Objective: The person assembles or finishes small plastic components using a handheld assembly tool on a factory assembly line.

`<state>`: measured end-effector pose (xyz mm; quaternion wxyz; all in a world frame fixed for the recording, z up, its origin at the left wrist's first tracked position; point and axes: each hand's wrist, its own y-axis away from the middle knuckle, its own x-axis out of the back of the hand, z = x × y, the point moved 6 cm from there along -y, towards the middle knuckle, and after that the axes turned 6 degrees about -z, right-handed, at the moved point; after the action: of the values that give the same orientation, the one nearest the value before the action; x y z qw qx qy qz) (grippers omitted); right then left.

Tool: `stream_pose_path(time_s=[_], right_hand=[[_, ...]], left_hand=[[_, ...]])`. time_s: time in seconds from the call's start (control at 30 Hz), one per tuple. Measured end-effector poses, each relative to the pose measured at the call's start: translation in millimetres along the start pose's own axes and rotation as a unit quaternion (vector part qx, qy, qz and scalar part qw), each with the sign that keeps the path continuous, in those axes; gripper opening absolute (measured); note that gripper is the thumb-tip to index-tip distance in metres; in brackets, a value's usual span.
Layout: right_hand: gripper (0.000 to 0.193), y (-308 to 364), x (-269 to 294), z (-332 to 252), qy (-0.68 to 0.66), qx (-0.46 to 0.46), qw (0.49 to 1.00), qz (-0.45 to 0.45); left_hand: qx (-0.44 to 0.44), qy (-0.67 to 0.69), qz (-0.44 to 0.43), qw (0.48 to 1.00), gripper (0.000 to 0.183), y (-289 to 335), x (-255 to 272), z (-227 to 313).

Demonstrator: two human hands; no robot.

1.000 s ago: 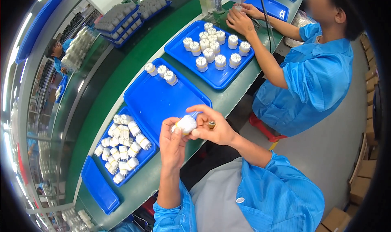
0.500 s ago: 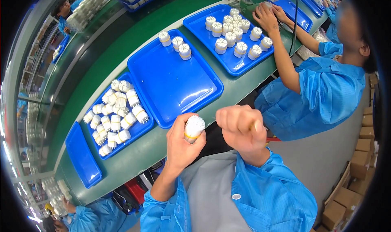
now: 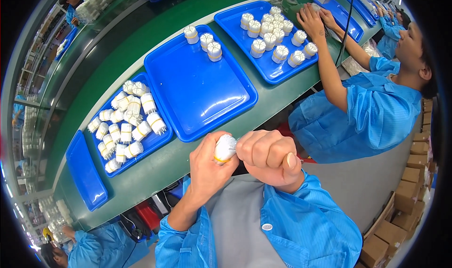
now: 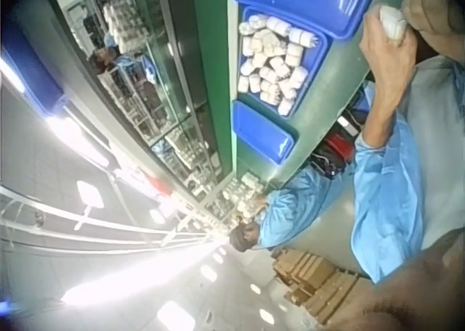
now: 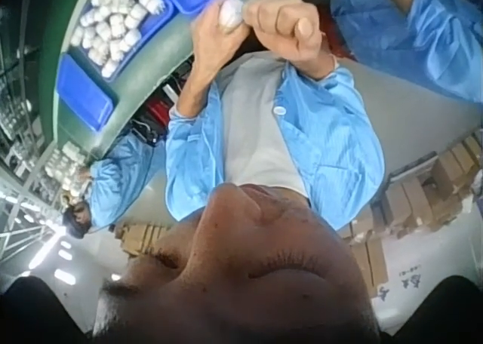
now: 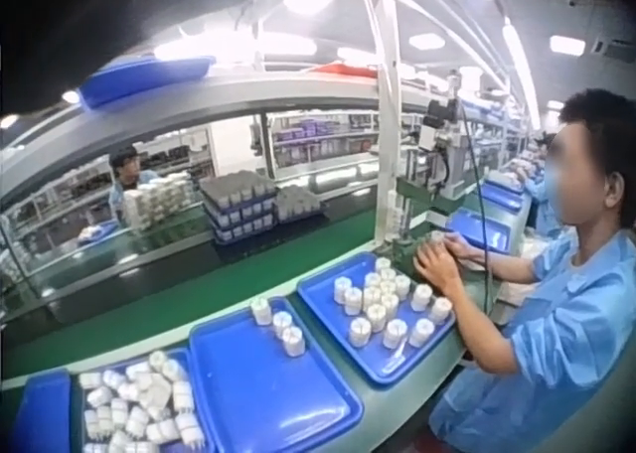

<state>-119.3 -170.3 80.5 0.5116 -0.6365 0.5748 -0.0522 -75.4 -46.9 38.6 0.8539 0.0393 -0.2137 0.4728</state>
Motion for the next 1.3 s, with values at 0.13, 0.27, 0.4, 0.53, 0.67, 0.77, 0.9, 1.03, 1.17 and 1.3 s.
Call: stream_pose_path(time_s=[0.13,0.27,0.4,0.53,0.67,0.77,0.9,1.03,1.17,1.3], right_hand=[[0.047,3,9,13,-0.028,-0.04,0.998,0.029],[0.045,9,25,33,-0.116,-0.129,0.981,0.09],[0.045,5,29,33,-0.147,-0.089,0.977,0.124],[0.044,2,29,13,-0.147,-0.029,0.985,0.09],[0.045,1,20,10,-0.126,-0.019,0.991,0.032],[0.046,3,17,13,-0.127,-0.021,0.991,0.022],[0.047,5,18,18,-0.124,-0.028,0.992,0.026],[0.046,5,14,19,-0.107,-0.041,0.993,0.029],[0.046,6,17,26,-0.106,-0.084,0.99,0.043],[0.045,8,30,42,-0.135,-0.155,0.976,0.077]], left_hand=[[-0.016,-0.055,0.002,0.998,0.034,-3,0,-3],[-0.033,-0.107,0.002,0.994,0.033,-6,-1,-9],[0.024,0.004,0.01,1.0,0.029,-6,-1,-14],[0.121,0.254,-0.05,0.958,0.029,1,-5,-30],[0.135,0.268,-0.083,0.95,0.033,4,-6,-32],[0.102,0.225,-0.064,0.967,0.032,5,-7,-26],[0.119,0.218,-0.06,0.967,0.032,5,-9,-21],[0.116,0.187,-0.049,0.974,0.031,7,-7,-20],[0.097,0.098,-0.022,0.99,0.027,6,-3,-22],[0.08,0.041,-0.025,0.996,0.027,2,-3,-23]])
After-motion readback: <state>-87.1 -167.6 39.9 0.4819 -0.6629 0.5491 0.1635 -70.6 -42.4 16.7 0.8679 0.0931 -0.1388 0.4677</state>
